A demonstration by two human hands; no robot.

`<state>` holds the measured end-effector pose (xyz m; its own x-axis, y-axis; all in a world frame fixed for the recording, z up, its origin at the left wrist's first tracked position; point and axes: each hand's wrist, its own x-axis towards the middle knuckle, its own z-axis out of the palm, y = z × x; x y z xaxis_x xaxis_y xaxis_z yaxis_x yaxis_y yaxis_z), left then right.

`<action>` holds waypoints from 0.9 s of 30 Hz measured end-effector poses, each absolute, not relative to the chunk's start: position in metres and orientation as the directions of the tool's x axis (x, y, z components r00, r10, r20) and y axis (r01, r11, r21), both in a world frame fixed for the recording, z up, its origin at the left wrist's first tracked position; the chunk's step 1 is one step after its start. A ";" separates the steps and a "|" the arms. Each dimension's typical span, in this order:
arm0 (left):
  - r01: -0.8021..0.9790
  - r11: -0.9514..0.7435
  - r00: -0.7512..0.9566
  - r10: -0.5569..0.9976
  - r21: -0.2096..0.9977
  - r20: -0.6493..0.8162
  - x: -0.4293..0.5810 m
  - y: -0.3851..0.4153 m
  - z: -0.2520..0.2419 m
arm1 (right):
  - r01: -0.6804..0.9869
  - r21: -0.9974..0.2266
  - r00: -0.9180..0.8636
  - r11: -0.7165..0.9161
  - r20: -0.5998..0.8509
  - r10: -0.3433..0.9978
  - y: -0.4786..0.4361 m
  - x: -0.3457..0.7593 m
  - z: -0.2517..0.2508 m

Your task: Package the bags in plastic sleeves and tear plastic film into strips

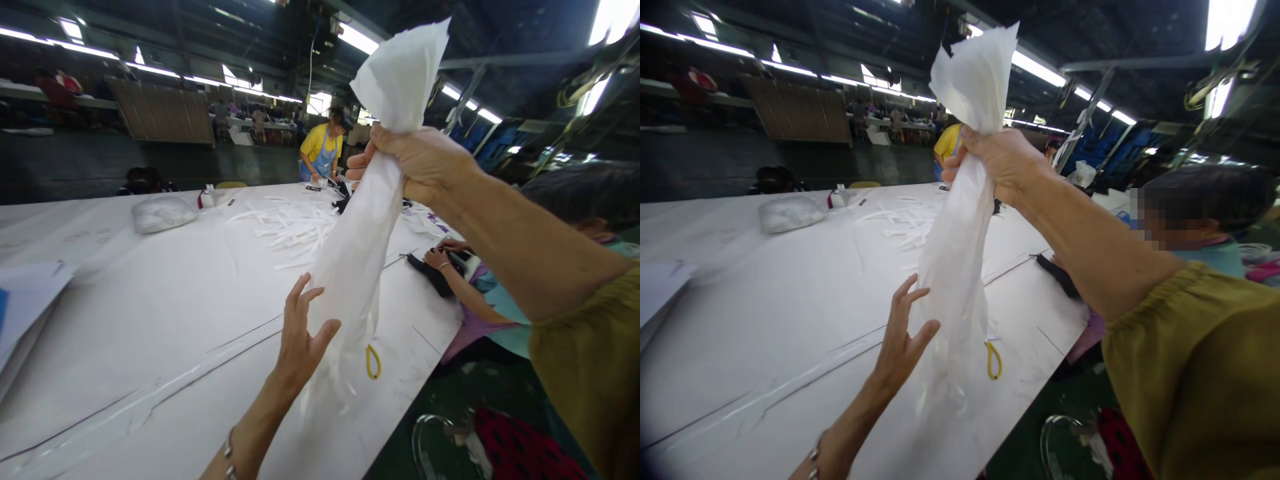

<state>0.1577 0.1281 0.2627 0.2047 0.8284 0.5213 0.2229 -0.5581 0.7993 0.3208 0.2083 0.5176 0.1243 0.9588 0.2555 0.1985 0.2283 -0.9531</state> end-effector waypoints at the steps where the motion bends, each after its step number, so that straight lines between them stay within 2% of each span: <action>1: 0.191 -0.517 0.197 0.853 0.834 0.484 0.160 0.132 0.259 | 0.199 -0.952 0.128 0.234 0.262 0.957 0.208 0.320 0.518; 5: 0.117 -0.430 0.224 0.890 0.895 0.398 0.167 0.148 0.253 | 0.166 -0.959 0.171 0.230 0.258 0.951 0.204 0.315 0.520; 13: 0.026 -0.378 0.242 0.901 0.926 0.361 0.155 0.148 0.259 | 0.139 -0.959 0.216 0.247 0.272 0.938 0.200 0.320 0.529; 19: 0.139 -0.420 0.143 0.905 0.897 0.401 0.117 0.138 0.257 | 0.141 -0.955 0.192 0.261 0.285 0.939 0.185 0.355 0.520; 22: 0.206 -0.430 0.142 0.902 0.879 0.408 0.110 0.135 0.259 | 0.122 -0.962 0.246 0.243 0.266 0.932 0.176 0.372 0.510; 27: 0.156 -0.190 0.242 0.959 0.969 0.149 0.112 0.135 0.253 | 0.045 -0.988 0.367 0.149 0.155 0.917 0.169 0.388 0.496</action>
